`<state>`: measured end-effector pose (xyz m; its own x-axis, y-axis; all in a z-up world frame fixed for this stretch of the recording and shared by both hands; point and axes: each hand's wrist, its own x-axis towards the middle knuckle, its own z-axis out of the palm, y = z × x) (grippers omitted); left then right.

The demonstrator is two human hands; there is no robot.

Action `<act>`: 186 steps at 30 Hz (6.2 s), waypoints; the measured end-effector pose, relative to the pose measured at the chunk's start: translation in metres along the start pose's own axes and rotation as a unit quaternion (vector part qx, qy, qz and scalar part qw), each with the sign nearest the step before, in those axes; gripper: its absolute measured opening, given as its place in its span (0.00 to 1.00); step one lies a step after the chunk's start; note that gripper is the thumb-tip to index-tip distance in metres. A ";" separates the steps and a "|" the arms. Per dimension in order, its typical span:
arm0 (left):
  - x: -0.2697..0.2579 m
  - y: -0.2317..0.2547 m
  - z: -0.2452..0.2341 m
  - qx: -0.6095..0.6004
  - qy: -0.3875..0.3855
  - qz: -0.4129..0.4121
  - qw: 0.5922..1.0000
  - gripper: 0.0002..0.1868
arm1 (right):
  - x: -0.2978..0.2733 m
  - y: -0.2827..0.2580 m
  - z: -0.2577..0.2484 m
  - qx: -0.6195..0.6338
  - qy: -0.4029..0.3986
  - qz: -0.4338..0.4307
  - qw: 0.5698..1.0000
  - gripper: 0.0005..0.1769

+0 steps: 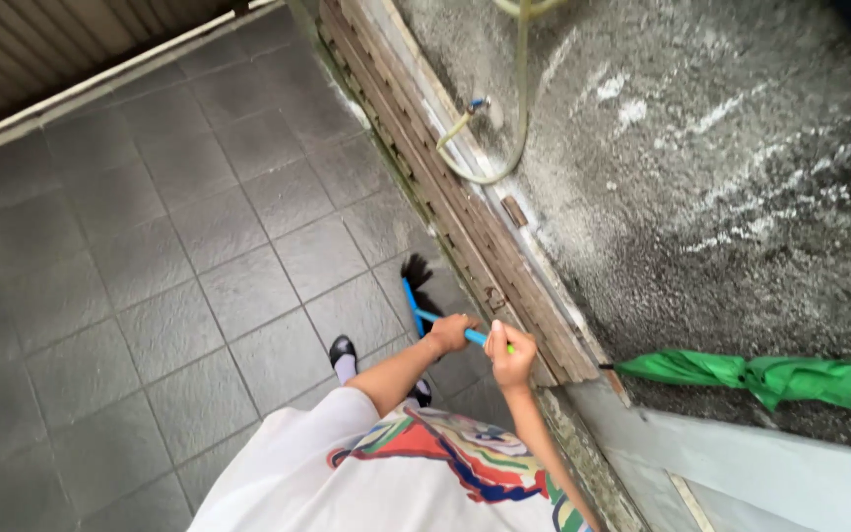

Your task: Sweeping the tiled floor of a garage area around a motor scooter and bicycles.

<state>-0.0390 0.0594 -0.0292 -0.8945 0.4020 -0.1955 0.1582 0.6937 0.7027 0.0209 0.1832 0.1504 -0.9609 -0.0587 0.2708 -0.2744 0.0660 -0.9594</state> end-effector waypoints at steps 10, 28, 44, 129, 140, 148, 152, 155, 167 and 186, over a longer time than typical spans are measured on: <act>-0.007 -0.050 -0.063 -0.013 0.004 -0.044 0.999 0.16 | 0.045 0.002 0.081 0.066 -0.010 -0.010 0.998 0.27; -0.119 -0.206 -0.237 0.131 -0.032 -0.264 0.955 0.11 | 0.085 0.093 0.250 0.190 -0.094 0.119 0.970 0.29; -0.040 -0.140 -0.222 -0.079 0.101 0.080 0.989 0.08 | 0.110 -0.071 0.214 -0.113 -0.080 -0.171 0.975 0.19; 0.248 -0.240 -0.316 -0.034 0.128 -0.119 0.984 0.15 | 0.455 0.126 0.211 0.092 -0.141 0.012 0.986 0.28; 0.165 -0.300 -0.354 0.141 -0.026 -0.273 0.951 0.11 | 0.437 0.213 0.247 0.191 -0.128 0.179 0.957 0.30; 0.219 -0.249 -0.415 0.128 0.197 -0.117 0.965 0.08 | 0.506 0.099 0.215 0.189 -0.091 0.047 0.977 0.30; 0.268 -0.233 -0.436 0.058 0.250 -0.041 0.966 0.07 | 0.517 0.063 0.218 0.107 -0.147 -0.048 0.982 0.27; 0.295 -0.249 -0.439 -0.004 0.243 0.004 0.970 0.09 | 0.522 0.073 0.247 -0.022 -0.122 -0.075 0.990 0.24; 0.264 -0.354 -0.465 0.017 0.137 -0.190 0.972 0.15 | 0.568 0.201 0.354 0.122 -0.068 0.093 0.986 0.30; 0.266 -0.345 -0.589 0.036 0.213 -0.028 0.976 0.10 | 0.612 0.033 0.390 0.053 -0.116 -0.102 0.987 0.26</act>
<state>-0.5783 -0.4248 0.0795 -0.9927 0.0884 0.0815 0.1202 0.7535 0.6463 -0.5607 -0.2390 0.2537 -0.8477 -0.2878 0.4456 -0.4442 -0.0741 -0.8929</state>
